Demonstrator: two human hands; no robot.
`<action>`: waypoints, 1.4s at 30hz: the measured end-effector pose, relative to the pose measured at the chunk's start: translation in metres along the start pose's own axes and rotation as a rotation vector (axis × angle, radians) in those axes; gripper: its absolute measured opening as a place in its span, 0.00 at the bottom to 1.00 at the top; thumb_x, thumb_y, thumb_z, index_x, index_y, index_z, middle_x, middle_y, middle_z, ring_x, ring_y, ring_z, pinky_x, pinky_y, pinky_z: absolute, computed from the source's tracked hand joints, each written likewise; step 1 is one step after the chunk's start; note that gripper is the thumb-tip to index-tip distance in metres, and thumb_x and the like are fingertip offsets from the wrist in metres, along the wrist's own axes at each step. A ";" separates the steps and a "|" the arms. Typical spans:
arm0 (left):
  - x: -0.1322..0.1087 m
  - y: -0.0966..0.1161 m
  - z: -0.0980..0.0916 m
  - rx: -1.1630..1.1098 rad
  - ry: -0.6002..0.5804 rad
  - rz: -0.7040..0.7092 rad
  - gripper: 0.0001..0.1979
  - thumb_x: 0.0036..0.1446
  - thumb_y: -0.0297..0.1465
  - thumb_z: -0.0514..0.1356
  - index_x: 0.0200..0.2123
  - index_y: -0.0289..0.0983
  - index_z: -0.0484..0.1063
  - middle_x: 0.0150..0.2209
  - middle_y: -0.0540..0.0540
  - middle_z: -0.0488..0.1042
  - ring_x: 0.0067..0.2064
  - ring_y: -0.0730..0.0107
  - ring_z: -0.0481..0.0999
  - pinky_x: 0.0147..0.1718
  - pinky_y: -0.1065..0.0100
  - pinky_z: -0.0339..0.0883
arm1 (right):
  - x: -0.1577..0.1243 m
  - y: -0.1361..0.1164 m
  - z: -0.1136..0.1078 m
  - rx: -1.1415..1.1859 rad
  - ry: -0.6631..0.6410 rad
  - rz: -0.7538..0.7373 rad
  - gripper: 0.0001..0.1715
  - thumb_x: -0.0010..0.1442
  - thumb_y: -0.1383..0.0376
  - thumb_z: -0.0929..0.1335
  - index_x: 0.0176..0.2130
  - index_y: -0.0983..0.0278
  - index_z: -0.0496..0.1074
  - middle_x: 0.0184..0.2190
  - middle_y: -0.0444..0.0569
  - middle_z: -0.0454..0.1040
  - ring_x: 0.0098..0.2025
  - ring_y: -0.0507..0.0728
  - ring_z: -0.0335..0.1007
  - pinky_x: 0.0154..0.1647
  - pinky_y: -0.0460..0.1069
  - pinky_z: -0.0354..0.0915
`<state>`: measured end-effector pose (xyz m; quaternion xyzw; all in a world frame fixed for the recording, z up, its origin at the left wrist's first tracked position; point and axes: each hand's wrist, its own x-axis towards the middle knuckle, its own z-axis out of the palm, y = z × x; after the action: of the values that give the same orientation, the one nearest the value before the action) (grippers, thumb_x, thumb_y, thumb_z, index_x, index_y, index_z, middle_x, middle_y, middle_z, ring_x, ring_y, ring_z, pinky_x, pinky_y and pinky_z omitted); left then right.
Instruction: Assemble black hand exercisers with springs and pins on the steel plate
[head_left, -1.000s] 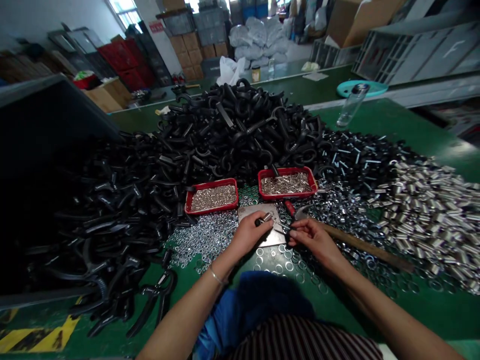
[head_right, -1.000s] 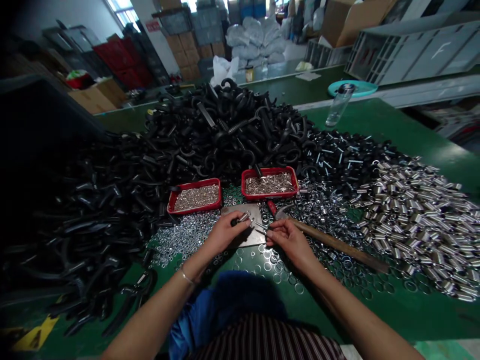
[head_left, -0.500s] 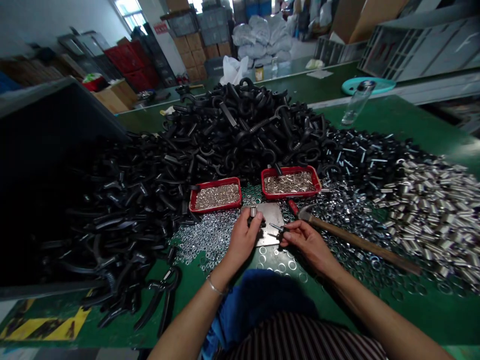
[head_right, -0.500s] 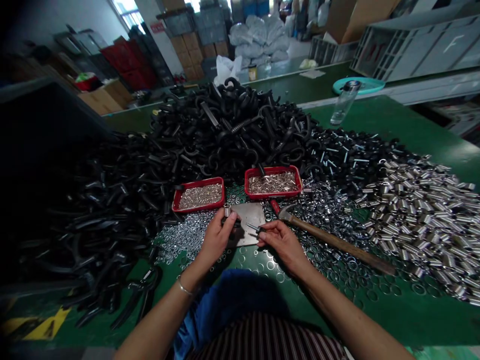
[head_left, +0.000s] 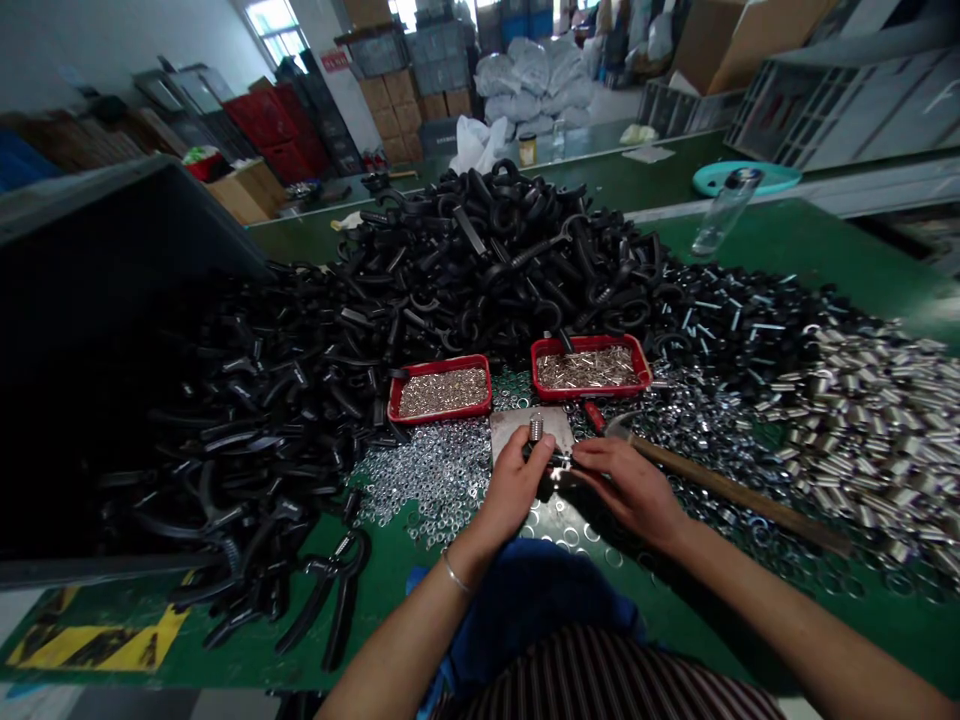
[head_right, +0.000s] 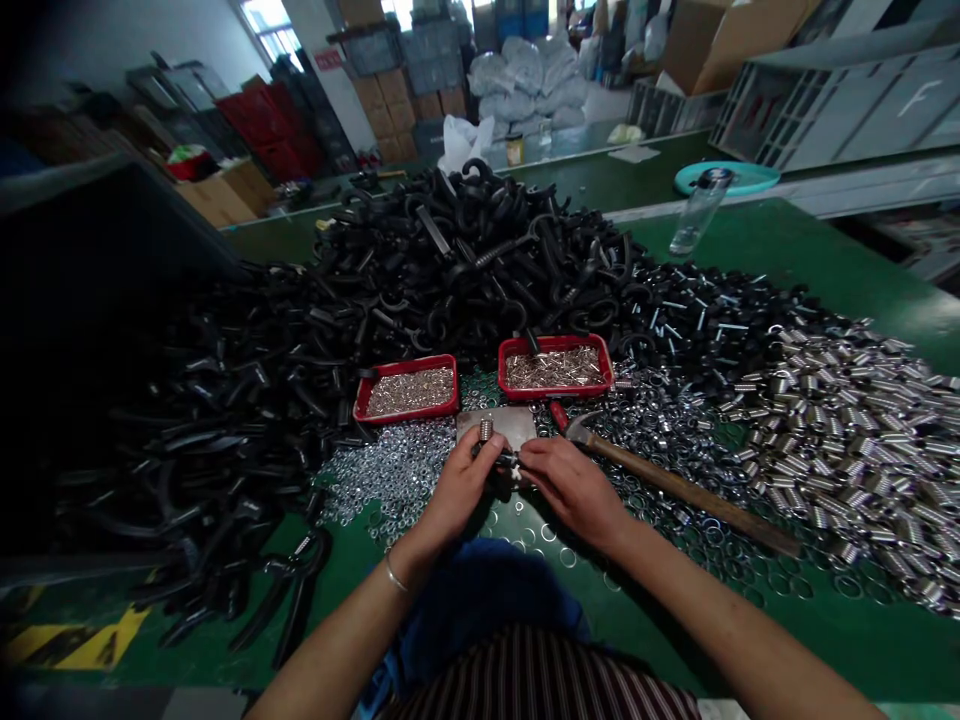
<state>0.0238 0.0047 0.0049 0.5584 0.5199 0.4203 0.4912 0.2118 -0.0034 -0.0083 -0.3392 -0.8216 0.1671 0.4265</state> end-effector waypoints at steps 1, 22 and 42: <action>0.000 0.001 0.001 0.024 0.028 0.018 0.12 0.65 0.41 0.55 0.39 0.38 0.69 0.34 0.51 0.70 0.36 0.71 0.68 0.38 0.70 0.62 | 0.001 0.000 -0.001 -0.003 0.012 0.001 0.15 0.64 0.71 0.68 0.50 0.60 0.69 0.45 0.54 0.75 0.48 0.57 0.73 0.49 0.55 0.71; 0.009 0.000 -0.009 0.215 -0.001 0.254 0.10 0.66 0.38 0.54 0.34 0.39 0.66 0.32 0.51 0.69 0.35 0.71 0.68 0.38 0.70 0.59 | 0.026 -0.012 0.016 0.945 -0.523 1.007 0.44 0.64 0.35 0.45 0.25 0.63 0.65 0.11 0.42 0.63 0.09 0.48 0.50 0.10 0.45 0.48; 0.006 -0.003 -0.014 0.125 0.021 0.242 0.11 0.68 0.39 0.51 0.41 0.39 0.67 0.42 0.46 0.72 0.45 0.66 0.71 0.47 0.66 0.64 | 0.024 -0.008 0.014 0.430 -0.494 0.632 0.34 0.66 0.39 0.55 0.32 0.63 0.67 0.22 0.48 0.73 0.19 0.52 0.65 0.20 0.46 0.59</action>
<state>0.0102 0.0121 0.0037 0.6420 0.4790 0.4491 0.3957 0.1871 0.0076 0.0022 -0.4271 -0.7014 0.5319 0.2066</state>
